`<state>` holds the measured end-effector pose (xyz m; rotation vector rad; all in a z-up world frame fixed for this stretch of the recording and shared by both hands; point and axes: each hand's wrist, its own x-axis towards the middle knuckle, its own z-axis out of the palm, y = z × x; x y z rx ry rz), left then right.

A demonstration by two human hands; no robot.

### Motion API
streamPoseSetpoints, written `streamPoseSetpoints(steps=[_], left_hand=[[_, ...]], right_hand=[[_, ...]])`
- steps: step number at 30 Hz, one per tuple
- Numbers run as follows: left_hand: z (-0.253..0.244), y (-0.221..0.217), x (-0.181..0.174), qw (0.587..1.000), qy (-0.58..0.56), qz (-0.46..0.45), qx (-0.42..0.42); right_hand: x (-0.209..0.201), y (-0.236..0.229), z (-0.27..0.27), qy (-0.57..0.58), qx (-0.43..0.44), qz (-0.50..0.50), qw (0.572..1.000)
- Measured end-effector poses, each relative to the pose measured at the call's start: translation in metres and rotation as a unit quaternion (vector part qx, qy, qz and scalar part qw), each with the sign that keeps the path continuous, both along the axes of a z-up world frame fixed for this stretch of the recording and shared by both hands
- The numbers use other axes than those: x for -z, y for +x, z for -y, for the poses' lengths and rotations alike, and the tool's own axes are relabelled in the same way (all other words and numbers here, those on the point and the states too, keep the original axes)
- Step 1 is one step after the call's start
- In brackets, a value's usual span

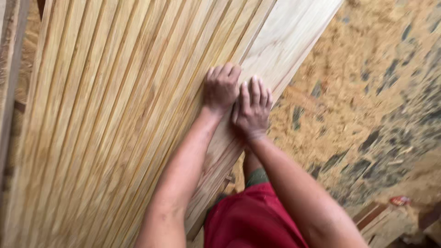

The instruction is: The person sands a large wooden board with a sanding block, moving back and forth along the grain to smooth the surface. The person works across the length of the board, adjusting hand position to cover different areas.

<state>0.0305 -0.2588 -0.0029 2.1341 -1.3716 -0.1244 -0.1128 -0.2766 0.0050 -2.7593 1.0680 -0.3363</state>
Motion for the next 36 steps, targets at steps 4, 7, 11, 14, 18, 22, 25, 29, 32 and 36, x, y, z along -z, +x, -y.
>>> streamPoseSetpoints(steps=[4,7,11,14,18,22,25,29,32,36], left_hand=[[-0.039,-0.006,-0.033,1.000,-0.010,-0.004,-0.011],[-0.045,-0.012,-0.035,0.998,0.045,0.025,-0.038],[-0.001,-0.005,-0.002,1.000,-0.004,0.002,0.003],[0.000,0.005,0.002,1.000,-0.001,0.008,0.014],[-0.051,-0.009,-0.015,1.000,0.011,0.012,-0.019],[-0.021,-0.012,-0.010,1.000,-0.004,0.026,-0.013],[0.050,0.013,0.002,1.000,-0.020,0.021,-0.003],[0.005,0.002,-0.021,1.000,-0.017,0.012,0.019],[-0.026,-0.002,-0.039,0.999,0.033,0.004,-0.010],[0.005,0.000,-0.014,0.999,0.028,0.014,0.005]], right_hand=[[-0.005,0.008,0.007,0.005,-0.011,0.004,1.000],[-0.006,0.003,0.003,0.024,0.004,0.010,1.000],[-0.006,-0.002,-0.001,0.033,0.009,0.004,0.999],[-0.007,0.005,0.004,0.027,0.010,0.006,1.000],[-0.006,0.002,0.005,0.024,0.002,0.011,1.000],[-0.007,-0.009,-0.005,0.025,0.004,0.003,1.000],[-0.003,0.003,0.007,0.009,0.008,0.004,1.000],[-0.008,-0.006,-0.002,0.028,0.012,0.005,1.000],[-0.008,0.002,0.010,0.025,0.004,0.021,0.999],[-0.009,0.000,0.004,0.034,0.010,0.004,0.999]])
